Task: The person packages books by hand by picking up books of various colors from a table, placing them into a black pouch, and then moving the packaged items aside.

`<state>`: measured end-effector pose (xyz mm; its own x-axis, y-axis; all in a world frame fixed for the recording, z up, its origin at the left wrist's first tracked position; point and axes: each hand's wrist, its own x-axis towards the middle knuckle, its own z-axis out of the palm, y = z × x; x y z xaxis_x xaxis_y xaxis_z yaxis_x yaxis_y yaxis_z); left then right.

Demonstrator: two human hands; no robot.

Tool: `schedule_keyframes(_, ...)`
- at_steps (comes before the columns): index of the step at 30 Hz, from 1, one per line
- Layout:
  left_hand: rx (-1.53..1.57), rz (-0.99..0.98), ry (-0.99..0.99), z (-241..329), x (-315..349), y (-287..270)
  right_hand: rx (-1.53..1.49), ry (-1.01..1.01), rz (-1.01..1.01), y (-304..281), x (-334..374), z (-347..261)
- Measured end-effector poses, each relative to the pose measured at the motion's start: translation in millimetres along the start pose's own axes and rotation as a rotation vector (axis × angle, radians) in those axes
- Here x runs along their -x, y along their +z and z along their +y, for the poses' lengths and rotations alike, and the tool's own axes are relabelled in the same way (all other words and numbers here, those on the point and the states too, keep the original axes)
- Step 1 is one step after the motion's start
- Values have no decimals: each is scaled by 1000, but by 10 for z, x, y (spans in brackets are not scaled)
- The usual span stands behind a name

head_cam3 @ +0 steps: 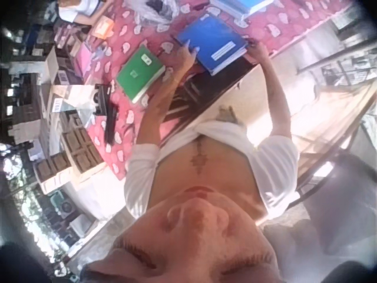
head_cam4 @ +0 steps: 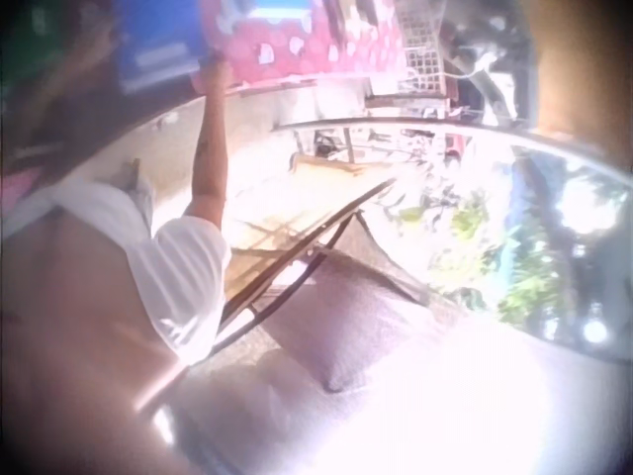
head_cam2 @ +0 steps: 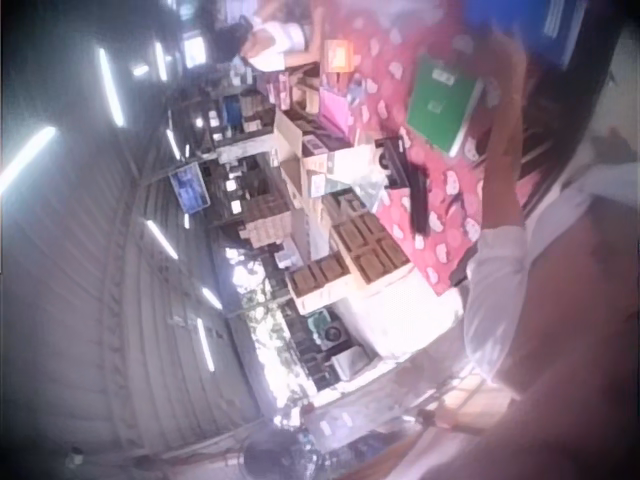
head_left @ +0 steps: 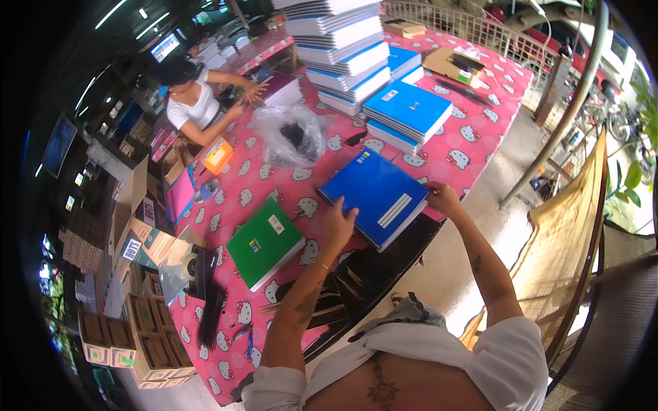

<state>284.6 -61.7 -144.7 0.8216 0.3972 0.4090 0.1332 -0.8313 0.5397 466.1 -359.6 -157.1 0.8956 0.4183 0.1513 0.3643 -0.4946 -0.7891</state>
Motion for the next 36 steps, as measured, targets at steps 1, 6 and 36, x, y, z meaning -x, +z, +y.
schedule_keyframes(1, 136, -248, -167, 290, -96, -55, 32, 67, -31, -155, 34, 106)
schedule_keyframes(6, -114, -120, 69, 502, 38, -266, 126, -204, 334, -551, 772, -512)
schedule_keyframes(36, 430, -1309, 442, 1917, 1201, -187, 129, 53, -211, -700, 3257, -1070)
